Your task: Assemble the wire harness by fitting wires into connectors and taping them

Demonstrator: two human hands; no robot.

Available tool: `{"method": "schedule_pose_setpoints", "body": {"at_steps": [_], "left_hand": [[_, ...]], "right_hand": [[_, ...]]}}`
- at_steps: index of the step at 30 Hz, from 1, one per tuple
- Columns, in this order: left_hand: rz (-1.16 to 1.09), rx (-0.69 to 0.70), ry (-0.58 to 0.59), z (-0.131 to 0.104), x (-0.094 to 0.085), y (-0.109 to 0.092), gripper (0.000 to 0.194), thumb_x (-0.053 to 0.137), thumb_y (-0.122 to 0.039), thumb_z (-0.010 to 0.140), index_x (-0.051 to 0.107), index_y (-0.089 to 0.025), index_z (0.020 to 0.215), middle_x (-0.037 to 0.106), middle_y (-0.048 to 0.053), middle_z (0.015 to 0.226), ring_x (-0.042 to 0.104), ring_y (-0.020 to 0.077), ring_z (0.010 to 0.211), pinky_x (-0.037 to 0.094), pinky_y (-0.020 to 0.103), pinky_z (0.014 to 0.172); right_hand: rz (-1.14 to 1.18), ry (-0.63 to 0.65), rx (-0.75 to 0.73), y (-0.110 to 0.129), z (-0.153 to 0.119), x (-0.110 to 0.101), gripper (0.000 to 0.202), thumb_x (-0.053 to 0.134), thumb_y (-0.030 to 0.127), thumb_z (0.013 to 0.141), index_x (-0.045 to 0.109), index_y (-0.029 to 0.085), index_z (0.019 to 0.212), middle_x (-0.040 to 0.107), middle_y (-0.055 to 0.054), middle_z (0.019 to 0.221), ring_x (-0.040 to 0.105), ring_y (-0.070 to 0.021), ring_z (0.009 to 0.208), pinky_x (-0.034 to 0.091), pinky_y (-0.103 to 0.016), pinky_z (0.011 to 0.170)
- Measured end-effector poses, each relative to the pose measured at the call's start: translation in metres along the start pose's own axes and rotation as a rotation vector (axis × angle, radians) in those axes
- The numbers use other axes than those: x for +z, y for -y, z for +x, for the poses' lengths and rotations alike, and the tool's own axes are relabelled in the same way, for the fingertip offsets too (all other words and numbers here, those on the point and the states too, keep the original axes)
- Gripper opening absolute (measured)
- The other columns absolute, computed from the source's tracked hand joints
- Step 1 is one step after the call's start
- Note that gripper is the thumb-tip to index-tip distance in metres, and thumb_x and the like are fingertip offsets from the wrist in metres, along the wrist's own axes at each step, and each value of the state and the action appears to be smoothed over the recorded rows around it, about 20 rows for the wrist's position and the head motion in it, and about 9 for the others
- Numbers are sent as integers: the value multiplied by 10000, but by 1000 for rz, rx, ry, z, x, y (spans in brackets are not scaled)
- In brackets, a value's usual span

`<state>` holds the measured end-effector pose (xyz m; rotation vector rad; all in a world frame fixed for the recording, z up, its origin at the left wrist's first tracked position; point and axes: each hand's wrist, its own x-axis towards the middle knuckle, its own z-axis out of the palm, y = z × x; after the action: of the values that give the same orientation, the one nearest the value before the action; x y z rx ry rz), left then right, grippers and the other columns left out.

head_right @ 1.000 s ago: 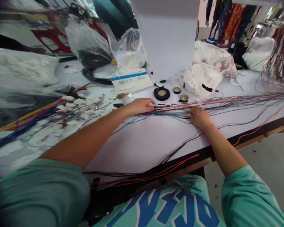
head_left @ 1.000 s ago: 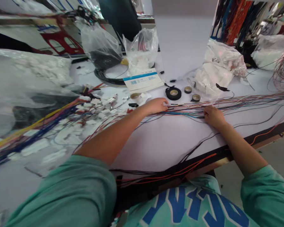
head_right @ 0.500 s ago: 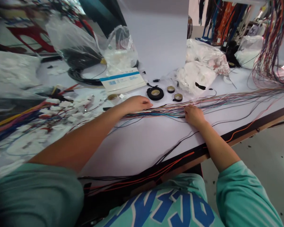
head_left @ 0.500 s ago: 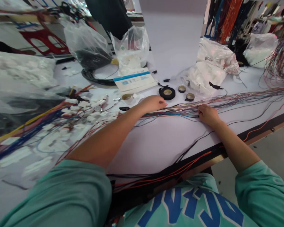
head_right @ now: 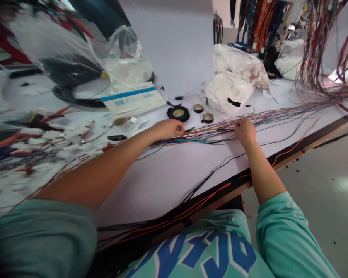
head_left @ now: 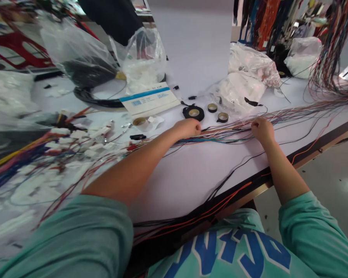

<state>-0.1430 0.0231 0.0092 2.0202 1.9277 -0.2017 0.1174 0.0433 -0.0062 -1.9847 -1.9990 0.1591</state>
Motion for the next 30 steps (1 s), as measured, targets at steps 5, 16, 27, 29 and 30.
{"method": "schedule_pose_setpoints", "body": {"at_steps": [5,16,27,29,30], "left_hand": [[28,-75,-144,-6,-2,-3,186,495,-274,709,633,-215,820,676,19,870,596,191,750,325,261,553],[-209,51,-341,-28,-8,-3,319,466,-403,780,668,-210,932,665,18,830,565,169,718,356,242,589],[-310,158,-240,-44,3,-6,363,433,-467,791,666,-226,932,689,6,932,591,184,849,406,232,698],[-281,166,-234,-42,4,-10,334,414,-427,798,660,-224,900,688,4,960,593,184,859,410,234,715],[-252,159,-231,-41,4,-12,321,405,-406,800,652,-223,895,688,3,936,594,180,827,408,236,699]], "right_hand": [[18,2,115,0,-2,-5,231,450,143,700,655,190,794,673,-56,891,579,-191,808,378,-255,622],[40,25,-30,5,-6,-4,280,441,125,708,675,185,849,658,-59,930,572,-185,870,391,-248,664],[19,107,-455,20,-17,12,362,410,302,908,593,237,1214,630,-78,1044,537,-182,984,373,-250,745],[-21,124,-447,23,-18,11,348,376,312,930,634,242,1153,634,-77,1053,537,-179,989,365,-247,731],[-33,117,-434,24,-18,10,351,365,316,935,645,244,1134,636,-76,1054,537,-178,992,361,-246,725]]}}
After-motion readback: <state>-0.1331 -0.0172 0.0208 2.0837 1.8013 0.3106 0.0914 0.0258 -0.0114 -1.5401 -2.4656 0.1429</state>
